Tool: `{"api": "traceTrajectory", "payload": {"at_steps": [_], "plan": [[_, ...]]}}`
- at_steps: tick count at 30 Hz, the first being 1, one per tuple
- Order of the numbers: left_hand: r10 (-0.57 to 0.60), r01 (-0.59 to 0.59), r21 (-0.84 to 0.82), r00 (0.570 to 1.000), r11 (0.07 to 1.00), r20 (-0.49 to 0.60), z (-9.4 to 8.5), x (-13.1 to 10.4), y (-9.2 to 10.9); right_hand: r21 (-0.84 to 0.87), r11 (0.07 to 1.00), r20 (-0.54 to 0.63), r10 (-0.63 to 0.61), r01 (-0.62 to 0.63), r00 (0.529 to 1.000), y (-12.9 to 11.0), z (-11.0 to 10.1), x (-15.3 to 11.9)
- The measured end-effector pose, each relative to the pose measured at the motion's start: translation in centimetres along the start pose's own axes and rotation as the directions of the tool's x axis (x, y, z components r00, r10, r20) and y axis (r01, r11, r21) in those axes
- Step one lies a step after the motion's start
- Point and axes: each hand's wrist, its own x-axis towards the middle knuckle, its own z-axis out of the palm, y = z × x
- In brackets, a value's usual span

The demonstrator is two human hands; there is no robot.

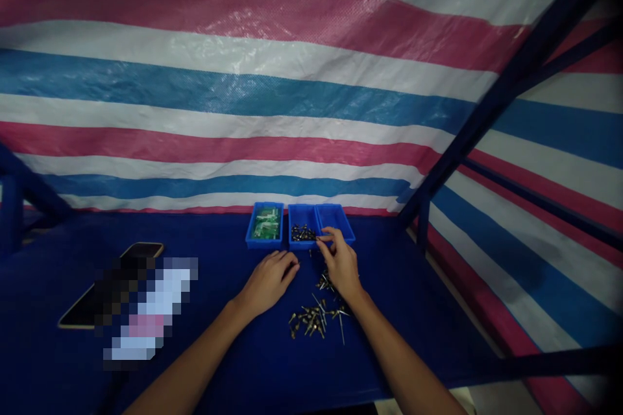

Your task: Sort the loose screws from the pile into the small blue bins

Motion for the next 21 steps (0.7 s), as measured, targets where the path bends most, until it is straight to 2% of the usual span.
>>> {"api": "traceTrajectory", "payload": {"at_steps": [7, 21], "plan": [[0.012, -0.012, -0.005, 1.000, 1.000, -0.028, 0.35, -0.05, -0.32, -0.102, 0.989, 0.031, -0.108, 0.110, 0.994, 0.00, 0.10, 0.08], [0.022, -0.022, -0.009, 0.999, 1.000, -0.031, 0.28, -0.07, -0.37, -0.127, 0.979, 0.038, -0.158, 0.161, 0.987, -0.68, -0.17, -0.17]]}}
